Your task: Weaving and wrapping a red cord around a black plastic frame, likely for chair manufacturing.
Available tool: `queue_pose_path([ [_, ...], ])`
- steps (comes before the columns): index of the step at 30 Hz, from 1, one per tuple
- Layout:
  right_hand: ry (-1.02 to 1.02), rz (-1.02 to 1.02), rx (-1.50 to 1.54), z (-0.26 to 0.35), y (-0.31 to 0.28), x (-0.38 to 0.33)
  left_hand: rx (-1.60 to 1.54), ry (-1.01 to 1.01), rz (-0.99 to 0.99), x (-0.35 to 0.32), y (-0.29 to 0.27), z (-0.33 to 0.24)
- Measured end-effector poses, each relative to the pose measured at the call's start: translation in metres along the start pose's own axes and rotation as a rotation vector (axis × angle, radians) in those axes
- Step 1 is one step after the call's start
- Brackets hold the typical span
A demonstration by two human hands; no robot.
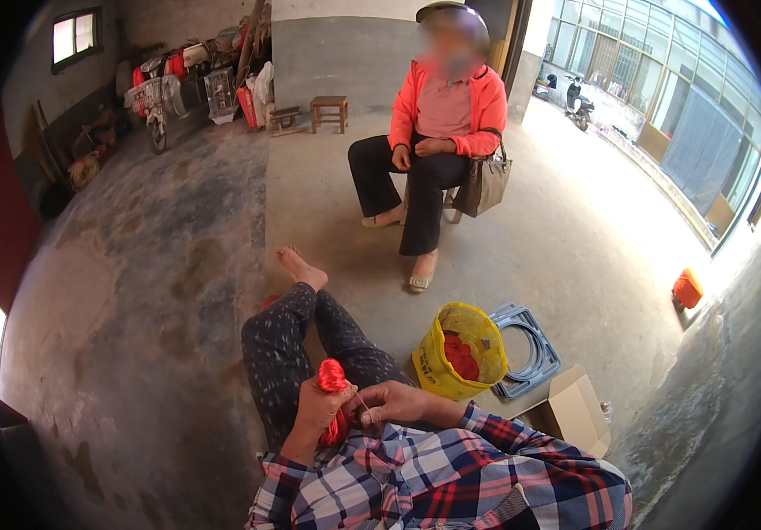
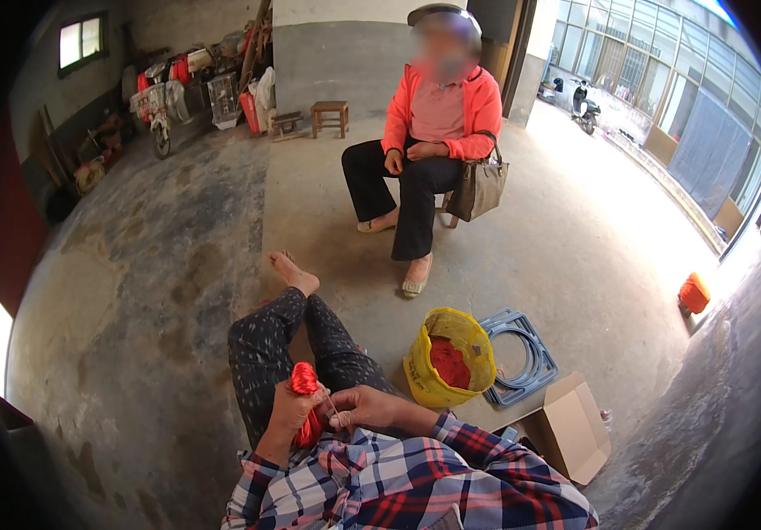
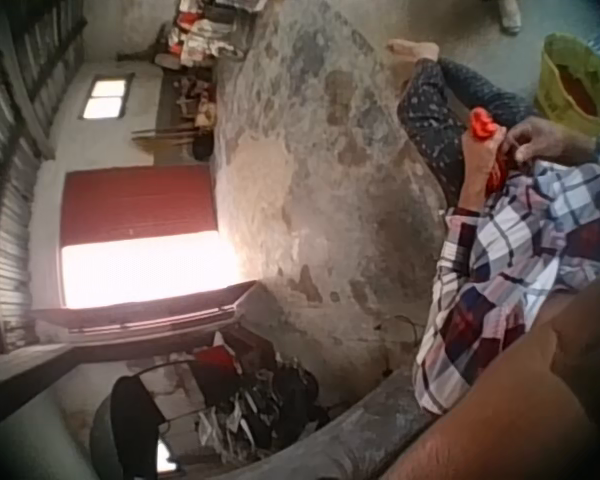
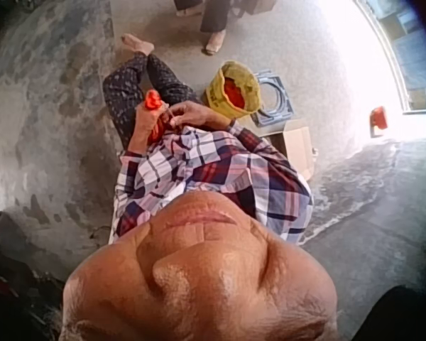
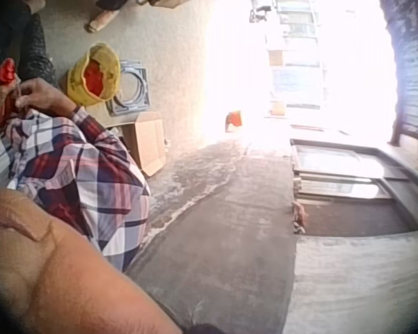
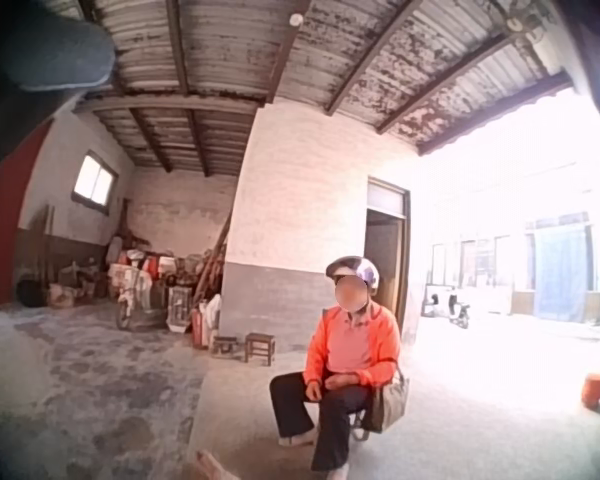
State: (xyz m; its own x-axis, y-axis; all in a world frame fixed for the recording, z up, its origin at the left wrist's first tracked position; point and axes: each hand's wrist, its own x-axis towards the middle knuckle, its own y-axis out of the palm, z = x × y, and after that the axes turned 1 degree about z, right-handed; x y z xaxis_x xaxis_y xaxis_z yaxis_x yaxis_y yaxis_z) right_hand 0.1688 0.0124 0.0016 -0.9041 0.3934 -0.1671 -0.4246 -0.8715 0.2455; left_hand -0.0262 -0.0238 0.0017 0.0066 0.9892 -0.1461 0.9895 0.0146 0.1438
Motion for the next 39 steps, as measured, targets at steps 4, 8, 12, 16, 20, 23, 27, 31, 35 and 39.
queue_pose_path([
  [4, -0.014, -0.011, 0.01, -0.003, -0.004, 0.0, -0.031, -0.005, 0.0, 0.001, 0.001, -0.001],
  [8, -0.014, -0.191, -0.053, 0.015, 0.004, -0.009, -0.029, 0.027, -0.078, 0.005, -0.012, 0.004],
  [12, -0.011, -0.32, -0.447, 0.026, -0.008, -0.01, 0.198, 0.098, -0.137, 0.009, -0.018, 0.013],
  [16, -0.114, -0.484, -0.875, 0.035, -0.016, -0.007, 0.828, 0.255, -0.128, 0.019, -0.011, -0.005],
  [20, 0.0, -0.54, -0.914, 0.067, -0.01, 0.001, 1.053, 0.16, -0.12, 0.025, -0.002, -0.024],
  [23, -0.038, -0.515, -0.947, 0.076, -0.007, 0.008, 1.146, 0.081, -0.107, 0.026, -0.002, -0.022],
  [27, -0.163, -0.398, -1.327, 0.069, -0.004, 0.029, 1.214, 0.04, -0.036, 0.024, 0.004, -0.021],
  [31, 0.026, -0.26, -1.456, 0.05, -0.014, 0.044, 1.179, 0.041, 0.065, 0.02, 0.005, -0.019],
  [35, 0.055, -0.228, -1.283, 0.048, -0.024, 0.042, 0.978, 0.084, 0.063, 0.018, -0.005, -0.004],
  [39, 0.01, -0.257, -0.985, 0.038, -0.035, 0.033, 0.626, -0.036, 0.108, 0.02, -0.007, 0.003],
])
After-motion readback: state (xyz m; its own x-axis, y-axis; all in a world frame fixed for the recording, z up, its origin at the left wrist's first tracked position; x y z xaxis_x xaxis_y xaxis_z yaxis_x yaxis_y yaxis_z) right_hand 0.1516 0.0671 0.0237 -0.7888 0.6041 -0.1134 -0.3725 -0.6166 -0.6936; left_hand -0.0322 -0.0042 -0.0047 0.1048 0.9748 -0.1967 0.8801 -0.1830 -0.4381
